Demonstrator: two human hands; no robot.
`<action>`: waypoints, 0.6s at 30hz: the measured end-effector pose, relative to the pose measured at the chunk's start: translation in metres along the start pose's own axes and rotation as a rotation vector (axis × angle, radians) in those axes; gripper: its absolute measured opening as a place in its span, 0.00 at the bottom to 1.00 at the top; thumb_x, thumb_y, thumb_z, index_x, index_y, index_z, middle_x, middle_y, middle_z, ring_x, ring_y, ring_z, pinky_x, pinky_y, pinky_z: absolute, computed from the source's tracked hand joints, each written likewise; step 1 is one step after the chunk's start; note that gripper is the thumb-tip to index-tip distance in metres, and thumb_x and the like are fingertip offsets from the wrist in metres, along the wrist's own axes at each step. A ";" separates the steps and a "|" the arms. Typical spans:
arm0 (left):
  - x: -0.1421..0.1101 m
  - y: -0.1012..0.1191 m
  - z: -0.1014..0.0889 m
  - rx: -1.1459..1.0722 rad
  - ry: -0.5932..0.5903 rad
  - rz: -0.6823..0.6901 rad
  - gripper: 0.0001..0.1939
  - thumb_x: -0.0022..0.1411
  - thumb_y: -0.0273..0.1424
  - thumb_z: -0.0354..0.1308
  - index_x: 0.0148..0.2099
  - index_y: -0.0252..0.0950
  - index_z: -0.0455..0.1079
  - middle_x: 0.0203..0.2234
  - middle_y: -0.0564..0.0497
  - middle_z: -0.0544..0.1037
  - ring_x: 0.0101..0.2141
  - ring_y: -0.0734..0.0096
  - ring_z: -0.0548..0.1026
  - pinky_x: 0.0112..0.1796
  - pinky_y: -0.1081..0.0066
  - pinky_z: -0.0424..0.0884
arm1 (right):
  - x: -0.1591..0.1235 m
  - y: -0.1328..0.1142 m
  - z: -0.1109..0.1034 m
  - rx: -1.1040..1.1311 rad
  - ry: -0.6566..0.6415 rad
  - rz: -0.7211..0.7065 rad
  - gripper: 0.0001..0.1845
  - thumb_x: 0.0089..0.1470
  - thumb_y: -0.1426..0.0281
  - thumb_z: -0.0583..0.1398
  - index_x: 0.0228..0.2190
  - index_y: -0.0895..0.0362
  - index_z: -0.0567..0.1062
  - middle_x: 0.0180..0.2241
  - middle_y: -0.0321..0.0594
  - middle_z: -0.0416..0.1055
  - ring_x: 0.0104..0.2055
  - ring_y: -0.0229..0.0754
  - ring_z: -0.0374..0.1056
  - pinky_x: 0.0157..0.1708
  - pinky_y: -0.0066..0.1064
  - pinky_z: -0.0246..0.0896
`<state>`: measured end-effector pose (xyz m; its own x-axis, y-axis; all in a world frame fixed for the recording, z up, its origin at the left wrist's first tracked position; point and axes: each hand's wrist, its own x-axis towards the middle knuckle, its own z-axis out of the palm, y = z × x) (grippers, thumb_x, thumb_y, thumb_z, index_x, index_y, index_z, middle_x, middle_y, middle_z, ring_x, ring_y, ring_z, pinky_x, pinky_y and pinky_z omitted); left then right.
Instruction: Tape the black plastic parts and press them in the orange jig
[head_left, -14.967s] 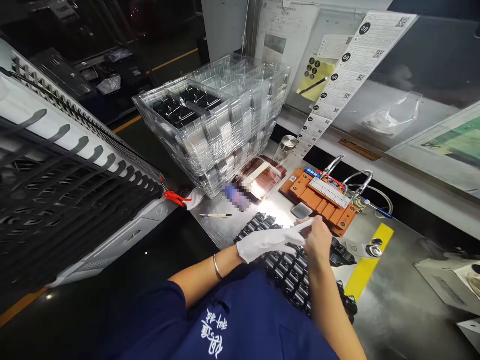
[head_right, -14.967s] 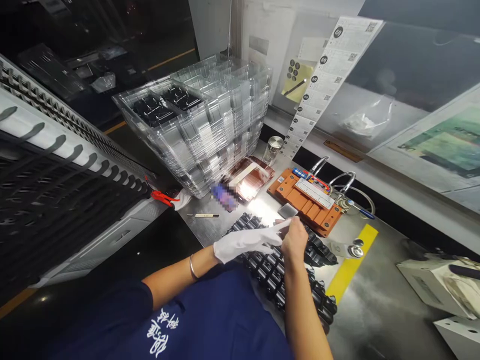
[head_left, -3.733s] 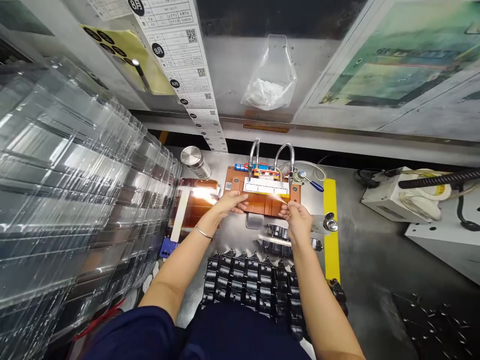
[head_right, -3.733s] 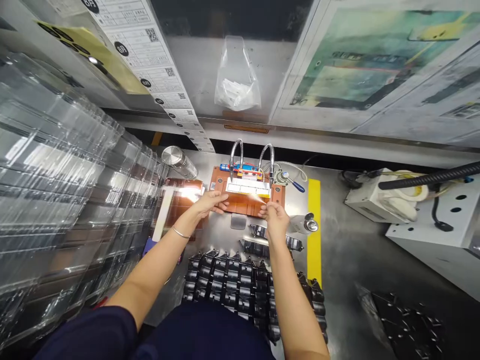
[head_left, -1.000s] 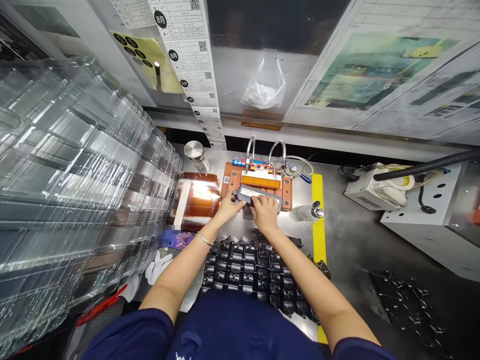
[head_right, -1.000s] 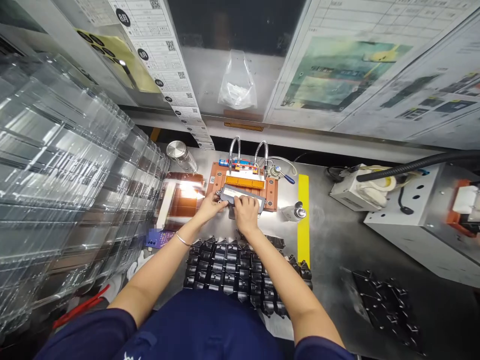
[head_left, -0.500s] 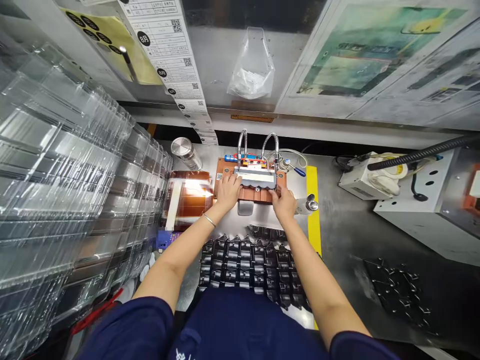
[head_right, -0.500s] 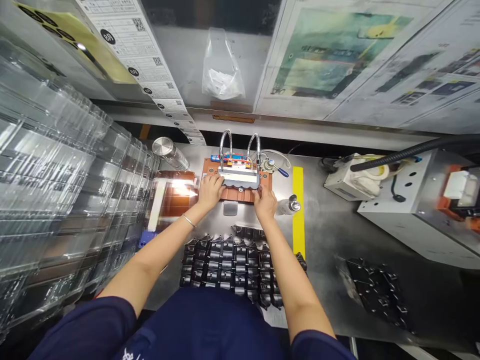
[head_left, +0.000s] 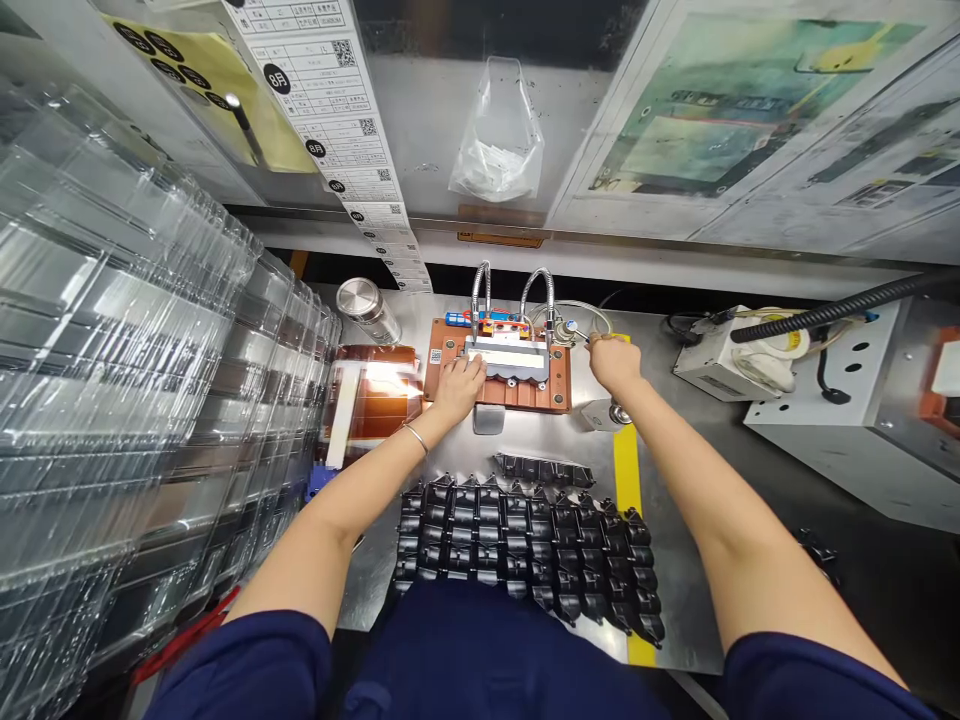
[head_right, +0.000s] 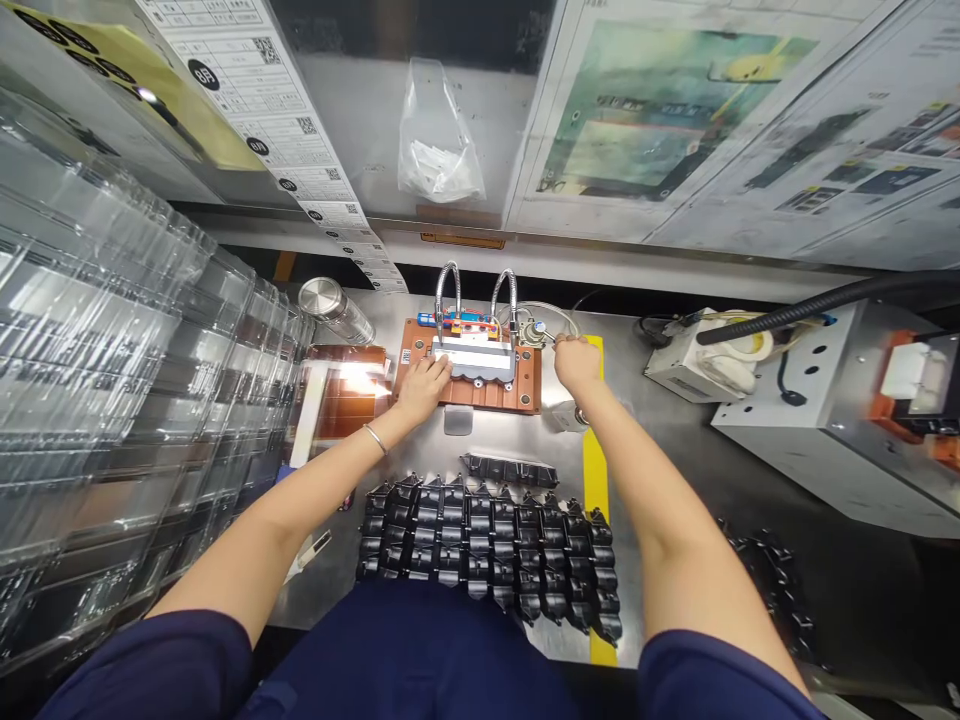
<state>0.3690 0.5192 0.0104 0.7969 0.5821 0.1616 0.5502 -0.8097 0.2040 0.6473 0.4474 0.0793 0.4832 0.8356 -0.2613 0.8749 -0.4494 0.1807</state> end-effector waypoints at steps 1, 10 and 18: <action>0.000 -0.001 0.001 -0.005 0.011 0.004 0.20 0.65 0.21 0.42 0.55 0.34 0.67 0.54 0.39 0.71 0.53 0.56 0.68 0.48 0.57 0.66 | 0.005 0.002 0.000 -0.039 -0.017 -0.022 0.18 0.62 0.73 0.48 0.46 0.66 0.72 0.43 0.58 0.73 0.46 0.52 0.65 0.38 0.36 0.56; -0.001 -0.004 -0.005 -0.199 0.056 -0.040 0.14 0.65 0.27 0.50 0.51 0.36 0.70 0.51 0.42 0.73 0.52 0.58 0.68 0.54 0.55 0.61 | 0.019 0.018 -0.003 0.034 0.148 -0.036 0.21 0.61 0.72 0.46 0.47 0.61 0.74 0.46 0.57 0.70 0.49 0.55 0.60 0.42 0.44 0.55; 0.010 -0.001 -0.019 -0.451 0.119 -0.680 0.20 0.59 0.36 0.59 0.51 0.31 0.67 0.53 0.36 0.69 0.56 0.51 0.64 0.57 0.55 0.58 | -0.035 -0.059 0.041 1.042 0.154 0.054 0.30 0.53 0.65 0.55 0.57 0.61 0.63 0.46 0.50 0.74 0.45 0.49 0.71 0.48 0.42 0.64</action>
<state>0.3715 0.5267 0.0300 0.2799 0.9591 -0.0415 0.7299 -0.1846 0.6581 0.5799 0.4317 0.0385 0.5772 0.8044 -0.1407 0.4835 -0.4755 -0.7349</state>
